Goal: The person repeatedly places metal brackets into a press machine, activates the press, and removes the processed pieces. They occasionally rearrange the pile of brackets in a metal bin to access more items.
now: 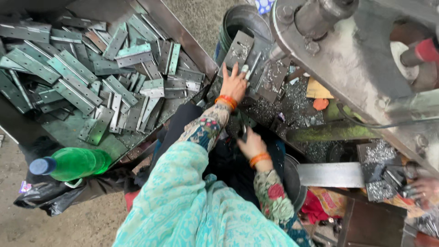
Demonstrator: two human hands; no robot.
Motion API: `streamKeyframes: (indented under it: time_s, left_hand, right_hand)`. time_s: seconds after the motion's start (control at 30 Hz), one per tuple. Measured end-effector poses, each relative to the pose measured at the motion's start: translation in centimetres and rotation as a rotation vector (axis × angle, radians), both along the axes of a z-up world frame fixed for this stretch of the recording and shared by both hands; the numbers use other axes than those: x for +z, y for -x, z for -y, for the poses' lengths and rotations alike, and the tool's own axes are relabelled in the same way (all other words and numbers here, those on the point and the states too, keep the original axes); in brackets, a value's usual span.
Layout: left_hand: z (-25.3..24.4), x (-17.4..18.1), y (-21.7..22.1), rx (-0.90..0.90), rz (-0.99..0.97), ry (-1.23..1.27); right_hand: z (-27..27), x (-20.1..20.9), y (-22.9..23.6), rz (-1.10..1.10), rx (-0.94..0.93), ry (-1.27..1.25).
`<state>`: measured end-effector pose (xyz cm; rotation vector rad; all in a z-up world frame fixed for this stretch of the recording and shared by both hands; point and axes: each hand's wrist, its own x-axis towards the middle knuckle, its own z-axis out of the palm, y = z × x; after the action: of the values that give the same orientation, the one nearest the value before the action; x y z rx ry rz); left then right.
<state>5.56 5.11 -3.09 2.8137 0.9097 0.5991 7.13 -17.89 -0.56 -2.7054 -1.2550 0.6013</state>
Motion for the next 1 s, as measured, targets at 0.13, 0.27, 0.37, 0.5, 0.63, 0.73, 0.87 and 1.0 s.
streamKeyframes:
  time_s: [0.13, 0.27, 0.37, 0.5, 0.63, 0.73, 0.87, 1.0]
  left_hand:
    - [-0.3, 1.0, -2.1, 0.006, -0.046, 0.029]
    - [-1.5, 1.5, -3.0, 0.002, -0.080, 0.031]
    - [-1.4, 1.1, -2.9, -0.016, -0.047, 0.043]
    - [-0.4, 0.5, -1.4, -0.014, -0.025, 0.018]
    - [-0.1, 0.9, -0.4, -0.019, 0.038, -0.032]
    - [-0.7, 1.3, -0.8, -0.017, -0.144, 0.031]
    - [-2.5, 2.4, -2.9, 0.007, -0.202, 0.020]
    - [-2.7, 1.9, -3.5, 0.040, 0.020, -0.069]
  right_hand:
    - [-1.9, 2.8, -2.2, 0.037, 0.077, 0.075]
    - [0.0, -1.0, 0.3, 0.053, 0.039, 0.015]
    - [3.2, -5.6, 3.4, 0.022, -0.057, -0.194]
    - [3.9, -7.4, 3.2, -0.029, -0.100, -0.115]
    - [1.8, -3.3, 0.3, 0.002, 0.045, -0.024]
    - [-0.3, 0.7, -1.7, -0.015, 0.033, 0.081]
    - [-1.2, 1.6, -0.6, 0.031, 0.028, 0.092]
    - [2.6, -3.4, 3.5, 0.041, -0.037, -0.178]
